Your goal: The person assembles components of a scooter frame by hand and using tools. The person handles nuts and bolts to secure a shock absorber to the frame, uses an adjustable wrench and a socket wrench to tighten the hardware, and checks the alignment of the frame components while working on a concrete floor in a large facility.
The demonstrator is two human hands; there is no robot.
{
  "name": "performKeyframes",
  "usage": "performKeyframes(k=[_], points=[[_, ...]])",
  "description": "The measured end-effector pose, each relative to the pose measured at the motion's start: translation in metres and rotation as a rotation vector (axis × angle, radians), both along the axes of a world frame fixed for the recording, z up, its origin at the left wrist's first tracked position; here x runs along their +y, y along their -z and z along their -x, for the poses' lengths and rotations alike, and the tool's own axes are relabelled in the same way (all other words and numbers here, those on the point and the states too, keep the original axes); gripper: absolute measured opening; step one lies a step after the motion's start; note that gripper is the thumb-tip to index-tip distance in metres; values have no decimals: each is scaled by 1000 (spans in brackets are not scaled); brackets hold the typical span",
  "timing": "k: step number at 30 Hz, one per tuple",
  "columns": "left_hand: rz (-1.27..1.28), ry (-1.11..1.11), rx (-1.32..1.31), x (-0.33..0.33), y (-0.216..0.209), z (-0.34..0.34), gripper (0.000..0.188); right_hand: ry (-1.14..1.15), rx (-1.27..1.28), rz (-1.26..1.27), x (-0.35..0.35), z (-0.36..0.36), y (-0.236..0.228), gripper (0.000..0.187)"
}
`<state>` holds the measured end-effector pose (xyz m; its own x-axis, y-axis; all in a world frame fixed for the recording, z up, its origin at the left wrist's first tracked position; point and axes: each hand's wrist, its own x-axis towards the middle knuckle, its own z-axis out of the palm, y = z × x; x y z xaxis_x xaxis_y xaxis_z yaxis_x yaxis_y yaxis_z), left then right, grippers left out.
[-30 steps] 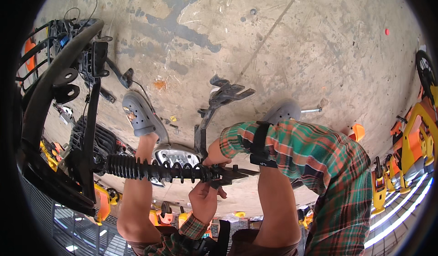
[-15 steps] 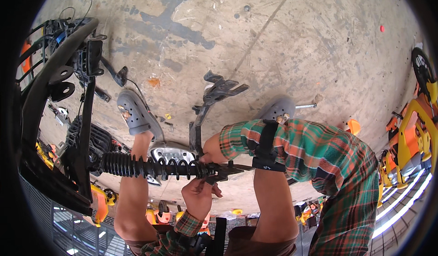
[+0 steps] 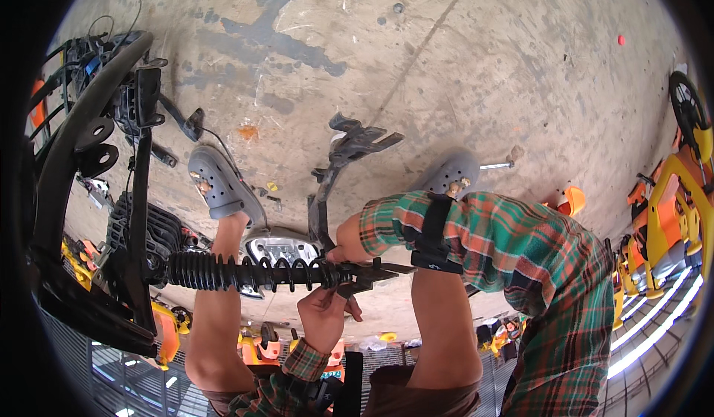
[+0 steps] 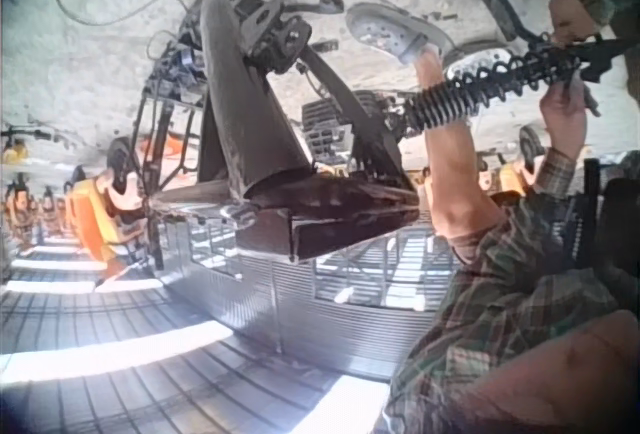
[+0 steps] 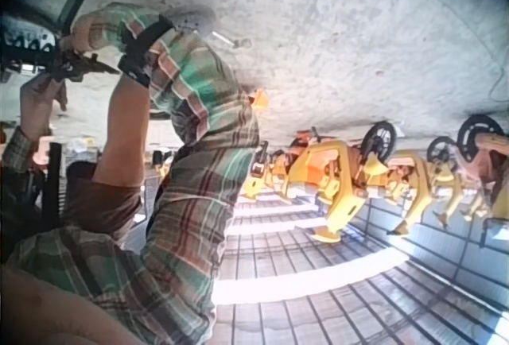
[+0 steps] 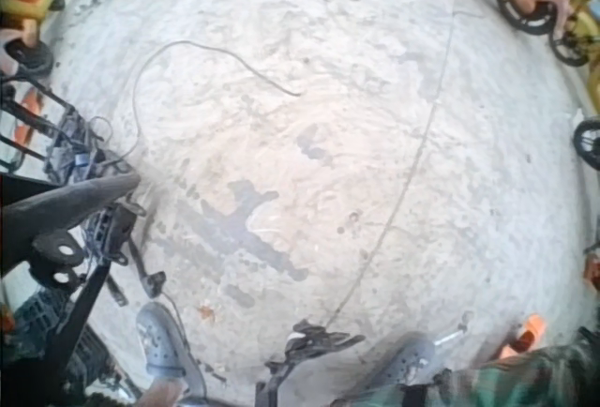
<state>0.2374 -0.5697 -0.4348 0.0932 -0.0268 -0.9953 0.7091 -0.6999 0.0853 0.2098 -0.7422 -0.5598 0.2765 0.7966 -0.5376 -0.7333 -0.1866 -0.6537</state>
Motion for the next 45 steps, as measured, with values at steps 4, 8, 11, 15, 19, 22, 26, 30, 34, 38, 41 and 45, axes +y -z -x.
performKeyframes(k=[4, 8, 11, 15, 19, 22, 26, 30, 34, 38, 41, 45], points=[[37, 19, 17, 3, 3, -2, 17, 36, -84, -73, 9, 10, 12, 47], [57, 13, 69, 7, 5, -5, 16, 210, -172, -161, 8, 19, 14, 39], [56, -7, 139, 13, 11, -12, 17, 264, -206, -116, 11, 22, 16, 37], [36, 18, 174, 13, 9, -11, 19, 340, -134, -157, 8, 32, 17, 39], [18, 74, 98, 2, 2, -11, 21, 77, 112, -87, 12, 12, 9, 53], [-5, 48, 69, 5, 6, -5, 19, -100, 51, 8, 2, -4, 7, 60], [16, 84, 40, 5, 2, -7, 17, -98, 61, 42, 1, -7, 0, 60], [53, 34, 71, 2, 4, -4, 17, 79, -5, 26, 40, 47, 34, 55], [56, 87, 106, 9, 6, -10, 18, -69, -30, -64, 6, 0, 9, 46], [67, 3, 175, 18, 11, -11, 19, 173, -160, -92, 6, 19, 11, 39], [43, -34, 185, 17, 10, -9, 19, 46, -86, -123, -2, 9, 17, 42], [11, 1, 144, 11, 7, -10, 19, -81, -5, 85, 4, -8, -3, 53]])
